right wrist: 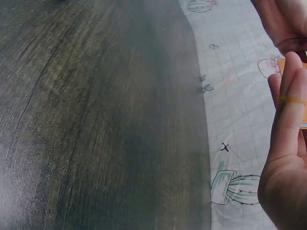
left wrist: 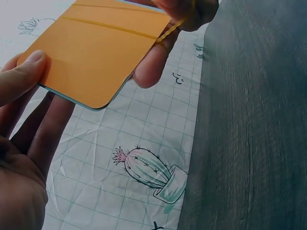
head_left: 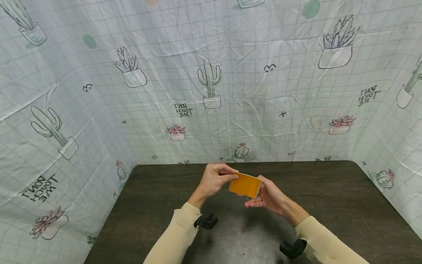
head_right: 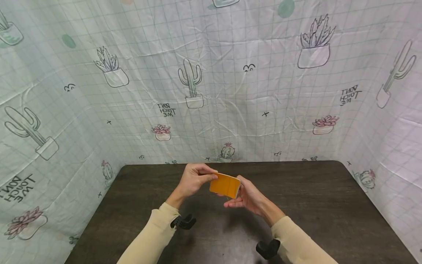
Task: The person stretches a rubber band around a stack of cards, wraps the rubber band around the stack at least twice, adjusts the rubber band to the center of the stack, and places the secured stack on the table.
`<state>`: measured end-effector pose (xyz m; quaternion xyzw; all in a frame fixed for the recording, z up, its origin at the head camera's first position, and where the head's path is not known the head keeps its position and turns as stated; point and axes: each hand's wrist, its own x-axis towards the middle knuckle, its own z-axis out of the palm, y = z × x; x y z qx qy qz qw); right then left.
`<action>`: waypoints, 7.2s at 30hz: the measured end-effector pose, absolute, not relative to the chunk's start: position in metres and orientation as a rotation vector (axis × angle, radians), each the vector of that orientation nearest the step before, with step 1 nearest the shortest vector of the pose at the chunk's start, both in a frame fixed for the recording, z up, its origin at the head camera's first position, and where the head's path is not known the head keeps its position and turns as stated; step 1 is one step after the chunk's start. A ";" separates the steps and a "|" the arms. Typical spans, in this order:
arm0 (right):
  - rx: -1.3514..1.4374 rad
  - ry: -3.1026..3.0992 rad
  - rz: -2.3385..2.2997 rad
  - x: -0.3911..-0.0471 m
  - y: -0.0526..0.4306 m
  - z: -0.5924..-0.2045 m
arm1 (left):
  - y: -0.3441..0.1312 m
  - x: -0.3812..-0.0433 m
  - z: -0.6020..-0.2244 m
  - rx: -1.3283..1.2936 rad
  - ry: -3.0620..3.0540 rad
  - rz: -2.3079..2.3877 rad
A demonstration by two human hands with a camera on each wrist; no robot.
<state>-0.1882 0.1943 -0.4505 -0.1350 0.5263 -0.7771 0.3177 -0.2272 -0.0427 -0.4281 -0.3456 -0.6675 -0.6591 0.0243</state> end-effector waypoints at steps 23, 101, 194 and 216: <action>-0.043 1.413 -2.452 -0.179 0.176 -0.445 | -0.036 -0.213 -0.410 -0.529 -1.979 -2.214; -0.369 2.570 -2.049 -0.181 0.170 -0.425 | -0.014 -0.228 -0.425 -0.672 -2.283 -2.007; -0.271 2.916 -1.838 -0.187 0.169 -0.426 | 0.002 -0.212 -0.444 -0.612 -2.205 -2.175; -0.331 3.011 -1.675 -0.192 0.172 -0.431 | -0.012 -0.221 -0.447 -0.429 -2.225 -2.193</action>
